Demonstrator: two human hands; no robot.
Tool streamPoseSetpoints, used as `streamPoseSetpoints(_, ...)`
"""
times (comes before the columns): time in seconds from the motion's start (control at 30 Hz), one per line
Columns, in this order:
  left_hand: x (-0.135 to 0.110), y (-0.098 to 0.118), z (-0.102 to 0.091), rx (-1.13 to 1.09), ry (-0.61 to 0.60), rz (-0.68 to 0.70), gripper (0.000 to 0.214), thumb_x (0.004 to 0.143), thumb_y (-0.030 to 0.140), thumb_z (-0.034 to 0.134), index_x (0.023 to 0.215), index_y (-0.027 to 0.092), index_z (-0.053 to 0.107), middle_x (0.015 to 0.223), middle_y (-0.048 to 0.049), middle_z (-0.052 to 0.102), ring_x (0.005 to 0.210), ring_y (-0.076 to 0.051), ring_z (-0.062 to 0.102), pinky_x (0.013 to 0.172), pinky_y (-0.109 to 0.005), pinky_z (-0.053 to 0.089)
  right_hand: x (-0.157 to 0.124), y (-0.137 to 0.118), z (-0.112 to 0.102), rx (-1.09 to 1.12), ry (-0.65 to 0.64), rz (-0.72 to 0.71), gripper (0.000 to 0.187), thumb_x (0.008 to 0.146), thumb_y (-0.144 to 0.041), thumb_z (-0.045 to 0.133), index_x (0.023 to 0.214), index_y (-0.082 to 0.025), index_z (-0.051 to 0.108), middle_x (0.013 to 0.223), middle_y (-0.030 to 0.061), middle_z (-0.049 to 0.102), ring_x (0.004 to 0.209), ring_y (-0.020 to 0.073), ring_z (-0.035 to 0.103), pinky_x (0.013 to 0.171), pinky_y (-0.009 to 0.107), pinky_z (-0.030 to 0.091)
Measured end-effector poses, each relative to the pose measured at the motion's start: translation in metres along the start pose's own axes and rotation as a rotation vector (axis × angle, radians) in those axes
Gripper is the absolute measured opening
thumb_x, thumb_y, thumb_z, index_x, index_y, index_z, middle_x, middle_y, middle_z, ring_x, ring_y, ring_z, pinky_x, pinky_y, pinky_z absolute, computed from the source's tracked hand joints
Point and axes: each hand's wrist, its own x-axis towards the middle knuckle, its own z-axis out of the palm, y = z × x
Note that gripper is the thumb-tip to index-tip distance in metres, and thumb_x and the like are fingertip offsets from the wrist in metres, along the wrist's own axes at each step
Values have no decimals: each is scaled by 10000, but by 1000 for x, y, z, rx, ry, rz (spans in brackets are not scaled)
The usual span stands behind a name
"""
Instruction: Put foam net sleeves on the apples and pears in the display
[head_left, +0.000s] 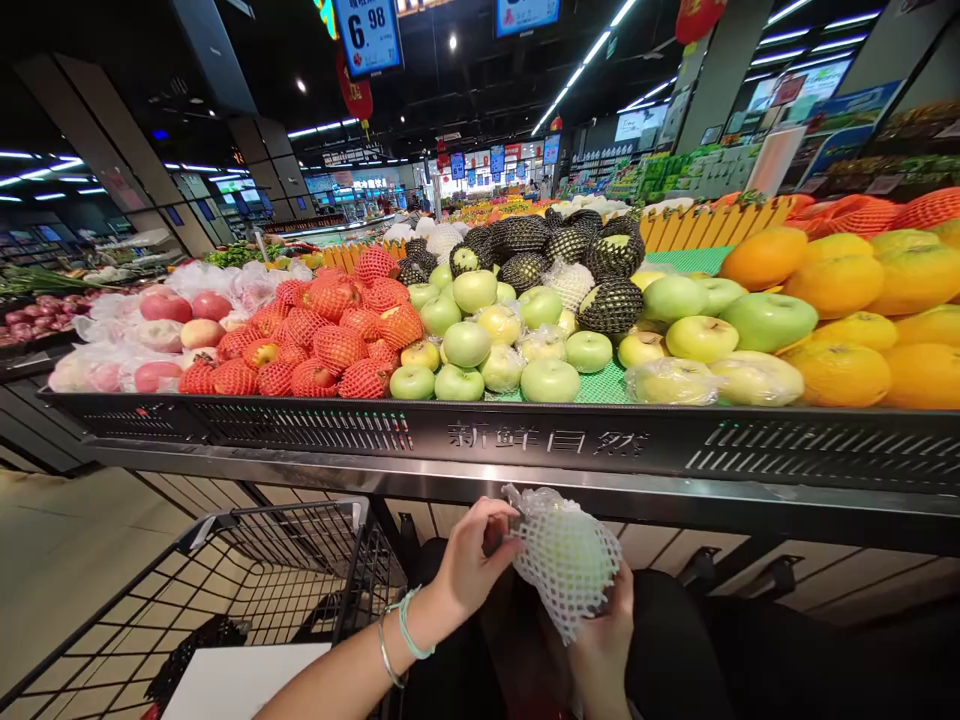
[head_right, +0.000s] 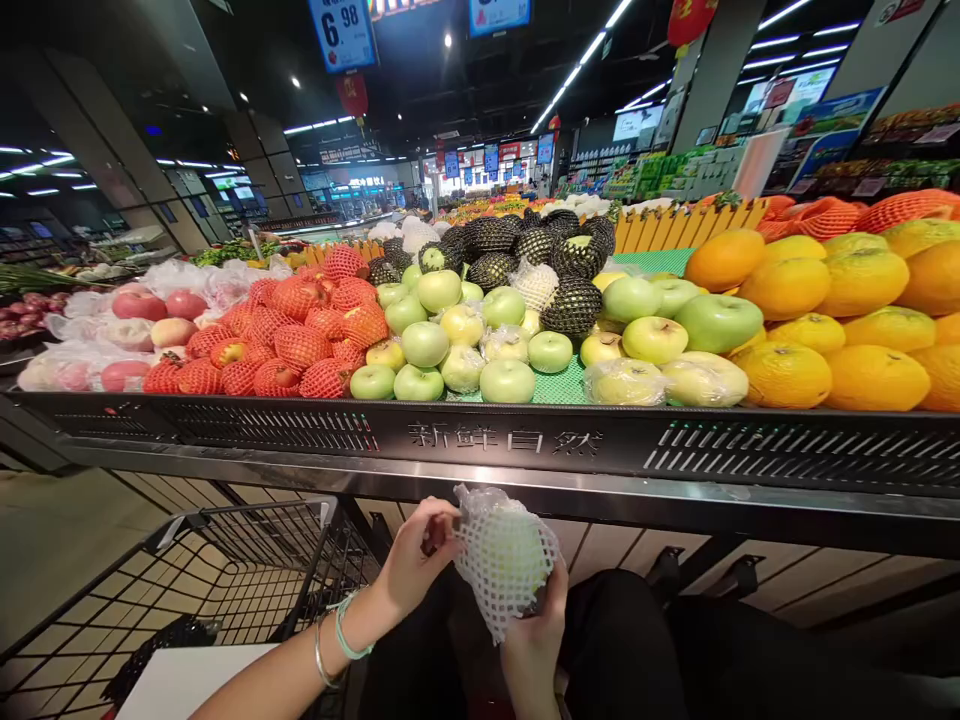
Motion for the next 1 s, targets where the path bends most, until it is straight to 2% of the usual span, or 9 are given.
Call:
streamPoseSetpoints(0.1, 1, -8, 2, -142, -76, -14, 765, 748, 609, 680, 1322, 195, 390, 1143, -123, 512, 997, -242, 521, 863, -403, 453, 3, -2, -3, 34, -16, 63, 772, 576, -305, 767, 1285, -202, 479, 1090, 88, 638, 943, 257, 632, 805, 383, 549)
streamPoseSetpoints(0.17, -2, -9, 7, -298, -257, -57, 1180, 590, 659, 775, 1478, 243, 118, 1415, -214, 348, 1249, -343, 440, 995, -509, 404, 3, 1, -7, 30, -41, 53, 781, 651, -325, 730, 1359, -196, 428, 1113, 105, 651, 952, 255, 645, 809, 381, 555)
streamPoseSetpoints(0.23, -7, -8, 15, -455, -407, -117, 1360, 530, 653, 807, 1501, 274, -66, 1527, -238, 220, 1374, -375, 335, 1082, -549, 323, -1, 11, -13, 21, -47, 50, 796, 709, -352, 695, 1420, -209, 367, 1184, 121, 637, 974, 256, 654, 812, 386, 558)
streamPoseSetpoints(0.43, -21, -12, 28, -512, -243, -139, 1100, 530, 650, 810, 1401, 219, 295, 1409, -203, 437, 1326, -383, 399, 1116, -552, 273, -22, 39, -25, 76, -110, 160, 850, 787, -532, 596, 1510, -293, 216, 1356, 115, 560, 1086, 273, 635, 829, 415, 556)
streamPoseSetpoints(0.57, -22, -13, 18, -443, -295, -23, 1087, 619, 615, 786, 1456, 206, 226, 1464, -219, 359, 1369, -414, 332, 1136, -568, 231, -16, 33, -34, -42, -287, 211, 928, 759, -553, 656, 1526, -276, 214, 1414, 104, 520, 1215, 289, 565, 937, 396, 521)
streamPoseSetpoints(0.7, -22, -11, 14, -436, -359, 8, 1101, 688, 632, 723, 1513, 220, 123, 1504, -214, 322, 1404, -403, 290, 1152, -569, 201, 0, 33, -48, -151, -487, 151, 826, 801, -515, 645, 1503, -245, 305, 1474, 95, 456, 1331, 281, 465, 1017, 388, 480)
streamPoseSetpoints(0.8, -22, -16, 21, -602, -286, -84, 1046, 681, 658, 711, 1497, 242, 209, 1466, -187, 413, 1359, -395, 378, 1123, -564, 275, 14, 24, -56, -203, -551, 56, 683, 811, -498, 645, 1428, -280, 447, 1515, 65, 401, 1398, 283, 370, 1062, 413, 441)
streamPoseSetpoints(0.9, -21, -25, 28, -705, -110, -163, 886, 693, 696, 669, 1392, 212, 419, 1358, -163, 541, 1296, -390, 452, 1103, -560, 311, 30, -8, -59, -276, -624, -132, 446, 873, -482, 572, 1278, -299, 609, 1523, 47, 381, 1417, 305, 327, 1114, 473, 367)
streamPoseSetpoints(1.0, -17, -29, 30, -730, -10, -201, 822, 692, 725, 638, 1305, 193, 511, 1278, -156, 604, 1243, -383, 503, 1068, -540, 362, 39, -48, -56, -444, -473, -350, 375, 944, -437, 450, 1235, -286, 632, 1436, 74, 455, 1393, 325, 356, 1127, 536, 315)
